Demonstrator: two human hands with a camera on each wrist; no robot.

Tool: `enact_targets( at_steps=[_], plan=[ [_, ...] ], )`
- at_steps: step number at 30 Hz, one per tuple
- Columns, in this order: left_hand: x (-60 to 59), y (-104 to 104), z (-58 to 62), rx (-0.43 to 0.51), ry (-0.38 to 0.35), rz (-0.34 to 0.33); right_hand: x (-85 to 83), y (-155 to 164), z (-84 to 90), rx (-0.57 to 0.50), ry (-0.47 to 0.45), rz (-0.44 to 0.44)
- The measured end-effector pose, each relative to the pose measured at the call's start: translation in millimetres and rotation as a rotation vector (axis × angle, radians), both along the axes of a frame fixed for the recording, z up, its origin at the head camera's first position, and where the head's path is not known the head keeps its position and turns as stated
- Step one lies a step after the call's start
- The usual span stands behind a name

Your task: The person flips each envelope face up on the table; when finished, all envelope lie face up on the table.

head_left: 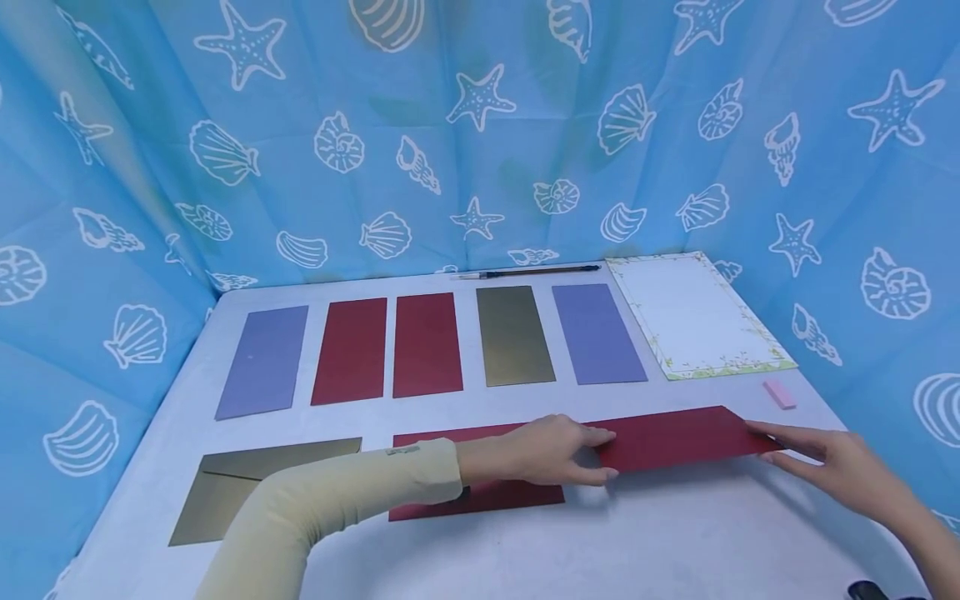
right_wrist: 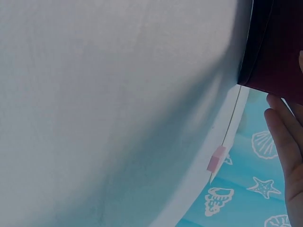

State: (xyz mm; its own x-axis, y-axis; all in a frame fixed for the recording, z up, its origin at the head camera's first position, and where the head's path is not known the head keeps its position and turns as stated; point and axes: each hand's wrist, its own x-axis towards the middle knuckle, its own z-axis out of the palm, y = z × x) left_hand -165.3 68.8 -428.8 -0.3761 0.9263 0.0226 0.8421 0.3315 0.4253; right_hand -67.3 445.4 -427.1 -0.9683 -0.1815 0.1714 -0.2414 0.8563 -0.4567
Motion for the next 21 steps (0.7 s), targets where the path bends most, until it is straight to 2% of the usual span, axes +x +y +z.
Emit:
enact_targets(
  at_steps=[3,10,14,21],
  plan=[
    [1.5,-4.2,1.5,0.026,-0.004,-0.018,0.6,-1.3,3.6,0.010,-0.029,-0.036],
    [4.0,-10.3,5.7,0.125,0.079,-0.080,2.1,-5.2,8.1,0.010,-0.056,-0.075],
    [2.9,-10.6,7.9,0.161,0.127,-0.065,1.5,-7.7,11.3,-0.017,-0.050,-0.079],
    [0.1,-9.9,12.5,0.208,0.108,-0.027,-4.2,-11.3,19.5,-0.052,-0.001,-0.075]
  ],
)
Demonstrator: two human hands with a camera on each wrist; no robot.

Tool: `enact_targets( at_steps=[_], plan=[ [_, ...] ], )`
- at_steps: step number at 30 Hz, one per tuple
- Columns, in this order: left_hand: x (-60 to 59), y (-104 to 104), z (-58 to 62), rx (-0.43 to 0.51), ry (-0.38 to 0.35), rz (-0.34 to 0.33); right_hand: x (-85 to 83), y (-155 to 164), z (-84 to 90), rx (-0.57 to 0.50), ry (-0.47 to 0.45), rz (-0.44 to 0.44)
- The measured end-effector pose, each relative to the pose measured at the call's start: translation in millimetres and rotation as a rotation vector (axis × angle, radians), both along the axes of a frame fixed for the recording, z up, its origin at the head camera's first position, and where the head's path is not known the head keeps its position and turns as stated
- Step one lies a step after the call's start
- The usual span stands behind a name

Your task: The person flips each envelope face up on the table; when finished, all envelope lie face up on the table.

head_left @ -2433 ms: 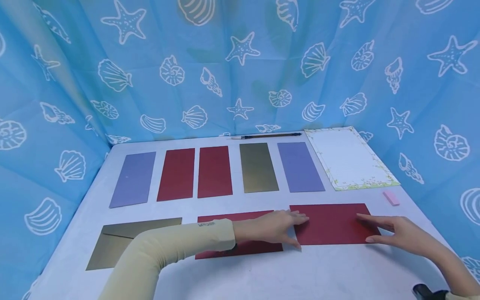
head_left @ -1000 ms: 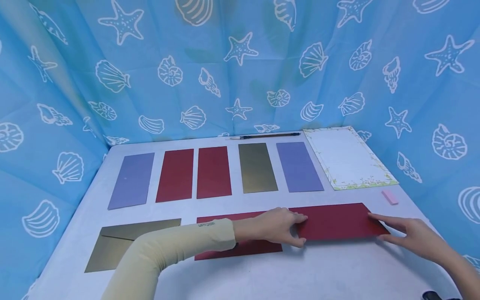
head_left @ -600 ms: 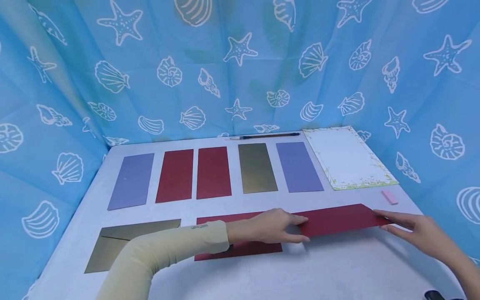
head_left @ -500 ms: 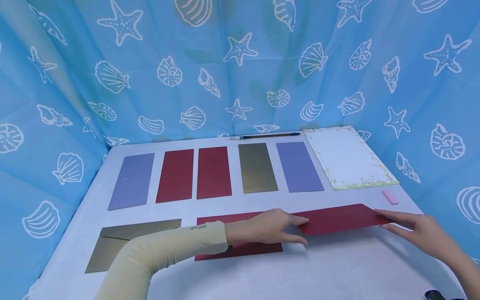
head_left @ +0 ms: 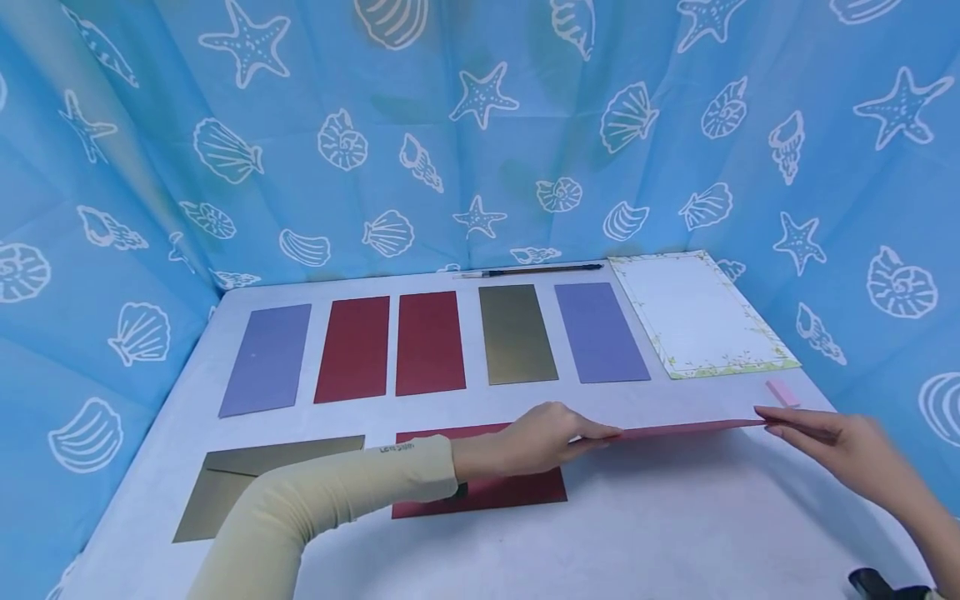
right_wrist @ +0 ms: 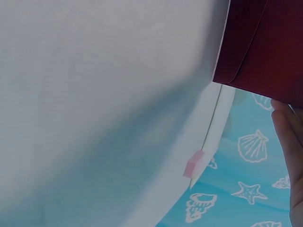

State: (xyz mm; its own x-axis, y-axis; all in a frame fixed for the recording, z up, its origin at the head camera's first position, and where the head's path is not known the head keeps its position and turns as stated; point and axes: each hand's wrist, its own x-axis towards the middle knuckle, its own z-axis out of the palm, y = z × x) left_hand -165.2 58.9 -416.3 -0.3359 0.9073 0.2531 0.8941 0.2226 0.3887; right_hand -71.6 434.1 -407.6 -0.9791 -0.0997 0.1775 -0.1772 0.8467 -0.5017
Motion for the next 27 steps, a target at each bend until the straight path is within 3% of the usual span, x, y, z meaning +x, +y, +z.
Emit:
enact_targets(
  at_steps=[8,15,19,23,27],
  plan=[
    [-0.1,-3.4,10.1,0.059,-0.010,0.006,-5.3,-1.2,10.5,0.010,0.037,-0.014],
    [2.1,-6.9,7.7,0.132,-0.073,0.030,-7.5,-0.4,21.4,0.060,-0.003,-0.006],
    [1.7,-8.3,4.5,0.177,-0.072,0.042,-9.6,-1.6,19.9,0.064,-0.018,-0.005],
    [-1.3,-8.6,2.1,0.203,-0.048,0.062,-12.2,-5.3,14.1,0.069,0.038,-0.022],
    [-6.3,-9.3,0.3,0.208,-0.039,0.089,-11.3,-9.8,10.2,0.058,0.168,-0.058]
  ],
)
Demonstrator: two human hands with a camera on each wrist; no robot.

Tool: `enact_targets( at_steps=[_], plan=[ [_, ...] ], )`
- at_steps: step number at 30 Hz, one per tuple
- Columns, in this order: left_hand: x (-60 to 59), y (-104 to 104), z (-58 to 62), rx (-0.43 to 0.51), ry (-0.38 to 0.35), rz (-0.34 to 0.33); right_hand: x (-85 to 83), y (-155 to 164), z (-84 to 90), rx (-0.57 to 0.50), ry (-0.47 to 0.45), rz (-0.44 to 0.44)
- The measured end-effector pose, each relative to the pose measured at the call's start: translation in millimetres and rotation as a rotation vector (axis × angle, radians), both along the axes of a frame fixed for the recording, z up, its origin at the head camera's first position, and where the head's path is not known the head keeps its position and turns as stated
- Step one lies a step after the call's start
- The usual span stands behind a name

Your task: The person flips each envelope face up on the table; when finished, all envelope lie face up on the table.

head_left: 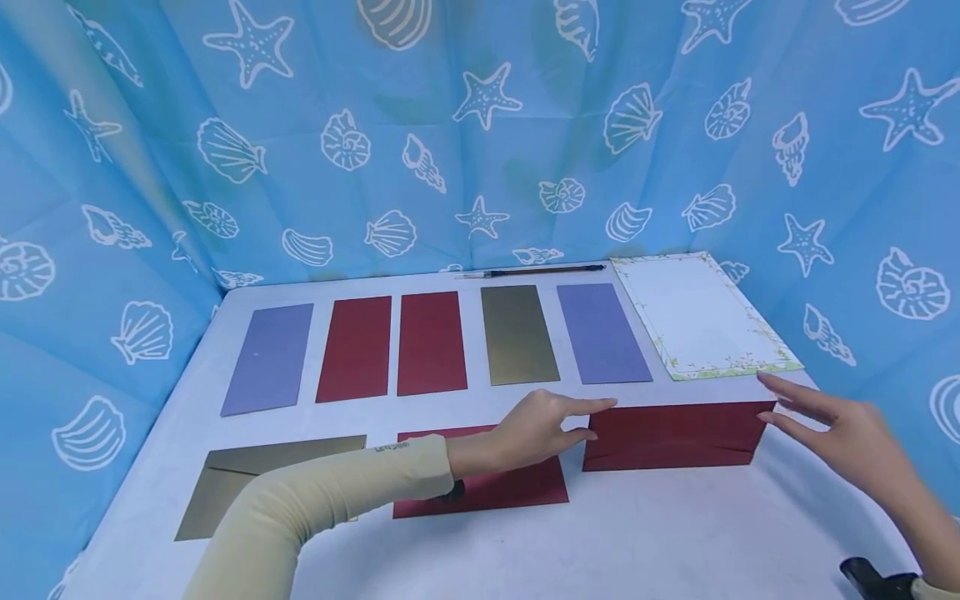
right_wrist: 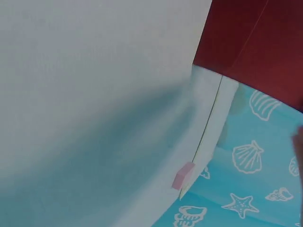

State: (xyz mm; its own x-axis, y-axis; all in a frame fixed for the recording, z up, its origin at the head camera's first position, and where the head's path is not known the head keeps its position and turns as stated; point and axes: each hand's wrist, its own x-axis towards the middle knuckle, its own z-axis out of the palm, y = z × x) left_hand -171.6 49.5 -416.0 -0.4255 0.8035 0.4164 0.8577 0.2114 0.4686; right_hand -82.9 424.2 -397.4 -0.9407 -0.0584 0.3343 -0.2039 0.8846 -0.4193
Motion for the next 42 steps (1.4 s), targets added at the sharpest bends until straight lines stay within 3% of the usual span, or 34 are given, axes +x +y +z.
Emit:
enact_targets(
  at_steps=[3,7,14,21,30,42],
  plan=[
    [-4.1,0.3,-1.4,-0.019,0.008,0.026,3.3,-2.9,-1.6,0.004,0.091,-0.007],
    [-9.5,0.4,-1.4,-0.051,-0.003,0.058,3.9,-7.3,-3.9,0.083,0.099,0.046],
    [-19.4,2.4,-2.9,-0.101,-0.096,0.097,-0.6,-9.3,-10.3,0.097,0.049,0.108],
    [-27.6,3.6,-9.9,-0.162,-0.183,0.145,-5.1,-9.3,-14.8,0.045,-0.089,0.140],
    [-32.5,8.3,-17.4,-0.219,-0.219,0.156,-9.5,-10.7,-26.8,-0.012,-0.271,0.181],
    [-35.1,17.2,-24.7,-0.271,-0.243,0.168,-9.0,-9.9,-36.6,-0.008,-0.235,0.244]
  ],
)
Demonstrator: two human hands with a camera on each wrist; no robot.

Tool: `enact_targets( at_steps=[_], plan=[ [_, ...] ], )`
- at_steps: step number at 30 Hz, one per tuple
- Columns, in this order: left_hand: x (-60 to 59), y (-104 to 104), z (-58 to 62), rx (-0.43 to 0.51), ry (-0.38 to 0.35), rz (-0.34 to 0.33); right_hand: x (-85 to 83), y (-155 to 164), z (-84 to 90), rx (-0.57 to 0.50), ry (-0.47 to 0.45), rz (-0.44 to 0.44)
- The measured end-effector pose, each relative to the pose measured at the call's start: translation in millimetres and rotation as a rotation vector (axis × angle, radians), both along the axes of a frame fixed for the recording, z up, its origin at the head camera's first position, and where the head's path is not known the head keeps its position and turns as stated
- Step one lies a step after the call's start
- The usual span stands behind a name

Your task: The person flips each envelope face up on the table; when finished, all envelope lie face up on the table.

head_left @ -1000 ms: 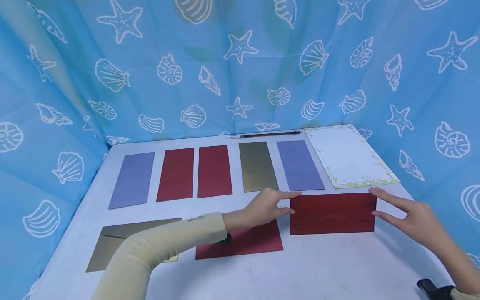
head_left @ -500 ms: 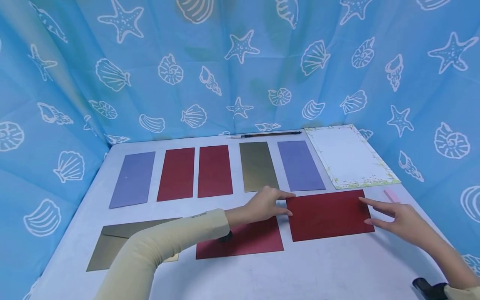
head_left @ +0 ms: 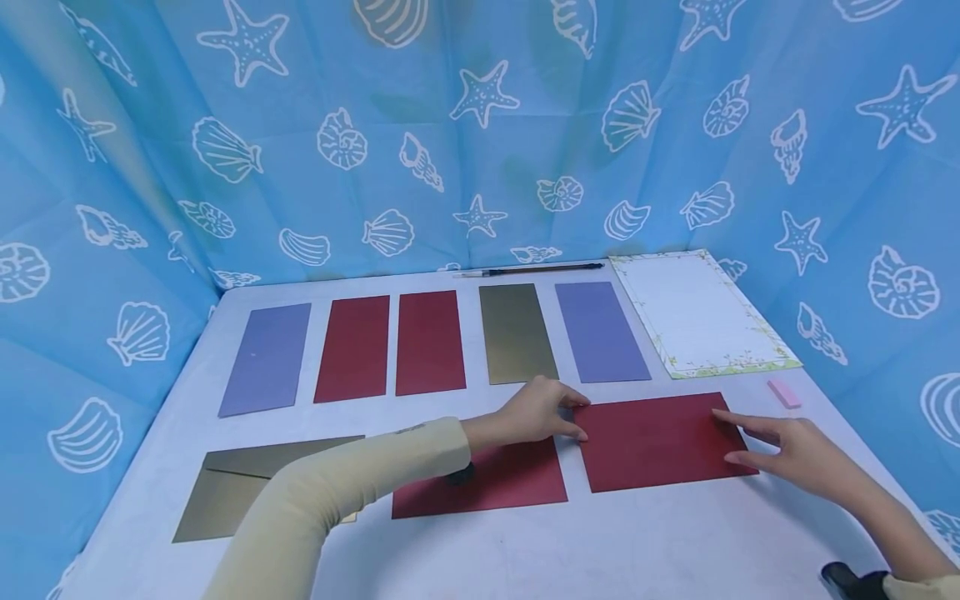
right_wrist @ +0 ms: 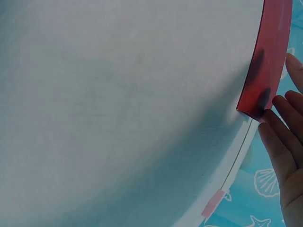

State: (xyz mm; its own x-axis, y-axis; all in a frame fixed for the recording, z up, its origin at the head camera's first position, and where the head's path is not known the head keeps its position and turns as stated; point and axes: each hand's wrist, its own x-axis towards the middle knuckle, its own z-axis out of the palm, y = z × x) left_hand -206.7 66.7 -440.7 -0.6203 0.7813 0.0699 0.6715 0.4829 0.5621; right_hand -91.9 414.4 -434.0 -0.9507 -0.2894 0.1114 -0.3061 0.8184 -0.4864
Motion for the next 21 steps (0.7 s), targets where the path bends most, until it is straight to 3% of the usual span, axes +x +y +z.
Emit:
enact_targets(
  at_steps=[8,16,21],
  plan=[
    [-1.0,4.9,-1.4,-0.027,0.022,0.007,3.5,-2.6,-2.6,0.029,-0.107,-0.034],
    [1.1,4.6,-1.2,-0.060,0.071,-0.003,3.5,-3.5,-2.0,0.038,-0.091,-0.026],
    [1.9,-0.6,0.1,-0.035,0.054,-0.022,5.4,-3.7,2.0,0.038,-0.109,-0.041]
  ],
)
